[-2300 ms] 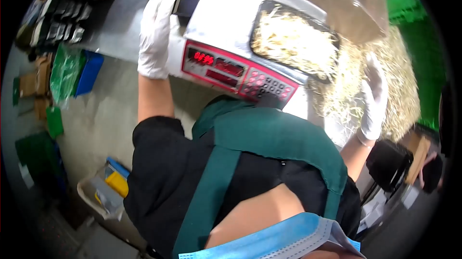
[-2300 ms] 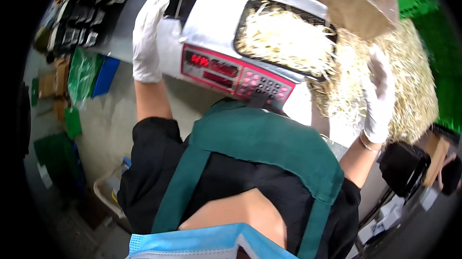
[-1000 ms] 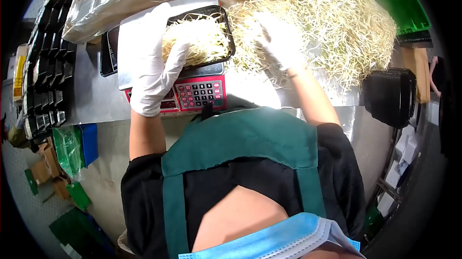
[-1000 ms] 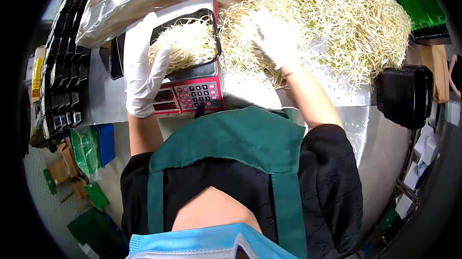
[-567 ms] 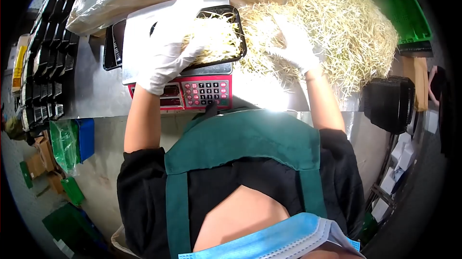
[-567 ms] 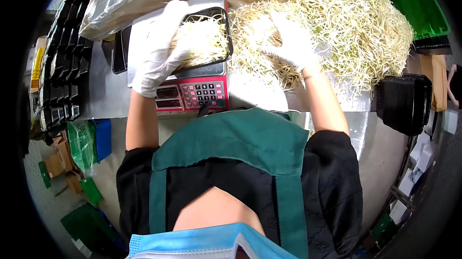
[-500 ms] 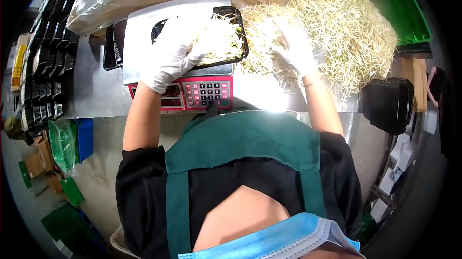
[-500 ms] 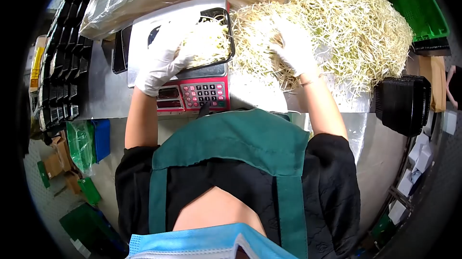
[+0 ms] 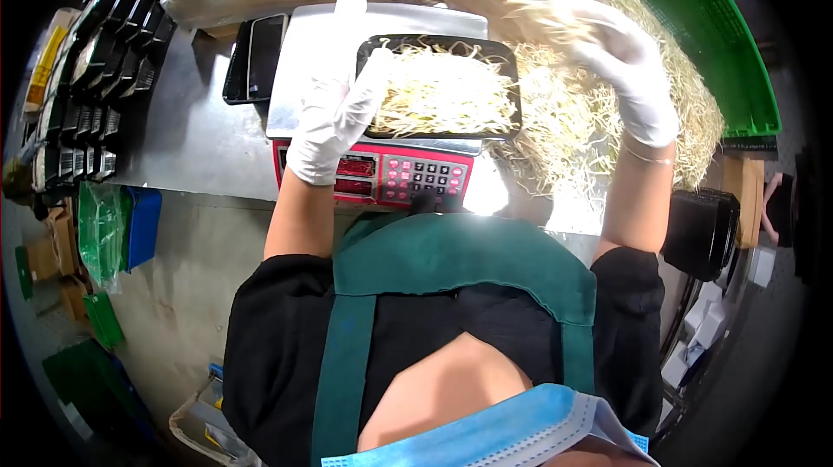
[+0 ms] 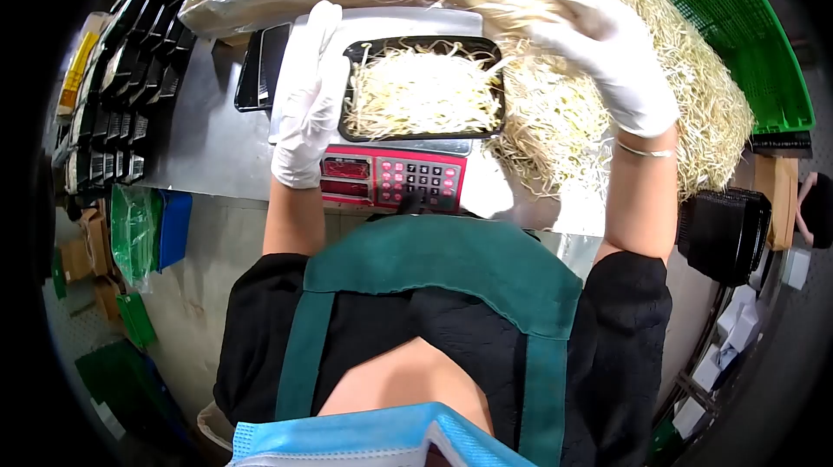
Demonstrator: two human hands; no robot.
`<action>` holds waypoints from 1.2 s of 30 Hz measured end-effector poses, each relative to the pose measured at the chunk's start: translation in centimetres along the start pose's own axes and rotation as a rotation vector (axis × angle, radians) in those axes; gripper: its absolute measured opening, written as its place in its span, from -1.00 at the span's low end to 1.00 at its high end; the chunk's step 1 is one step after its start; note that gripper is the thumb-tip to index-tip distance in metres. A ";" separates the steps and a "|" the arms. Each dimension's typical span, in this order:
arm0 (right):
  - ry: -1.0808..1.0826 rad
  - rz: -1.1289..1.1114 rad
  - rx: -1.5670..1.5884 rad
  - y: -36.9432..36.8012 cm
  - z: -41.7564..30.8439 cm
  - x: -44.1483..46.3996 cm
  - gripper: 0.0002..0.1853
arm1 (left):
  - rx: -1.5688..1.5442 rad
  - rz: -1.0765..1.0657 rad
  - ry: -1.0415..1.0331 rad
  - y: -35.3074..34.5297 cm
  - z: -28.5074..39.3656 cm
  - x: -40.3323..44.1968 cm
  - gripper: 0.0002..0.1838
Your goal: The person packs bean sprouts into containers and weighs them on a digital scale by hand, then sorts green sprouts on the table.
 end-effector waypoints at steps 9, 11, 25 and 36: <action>0.112 -0.313 -0.537 -9.1 3.6 2.3 -0.39 | 0.241 -0.383 -0.031 -4.5 0.8 0.9 -0.27; -0.194 -0.343 -0.688 -8.4 5.0 1.1 -0.43 | 0.198 -0.427 -0.010 -4.9 0.9 0.5 -0.33; -0.076 0.301 -0.275 0.6 6.9 -6.2 -0.66 | 0.147 -0.142 0.353 8.0 -5.2 -1.2 -0.52; -0.017 0.020 -0.453 -8.9 6.8 0.3 -0.51 | 0.535 -0.343 0.006 -7.2 2.4 0.5 -0.31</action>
Point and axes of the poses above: each hand's wrist, its own x-axis towards the middle knuckle, its own y-axis out of the back of the hand, z = x × y, the point moved 7 cm from there along x, towards the middle knuckle, and after that the axes turned 6 degrees about -x, right-handed, at the moved point
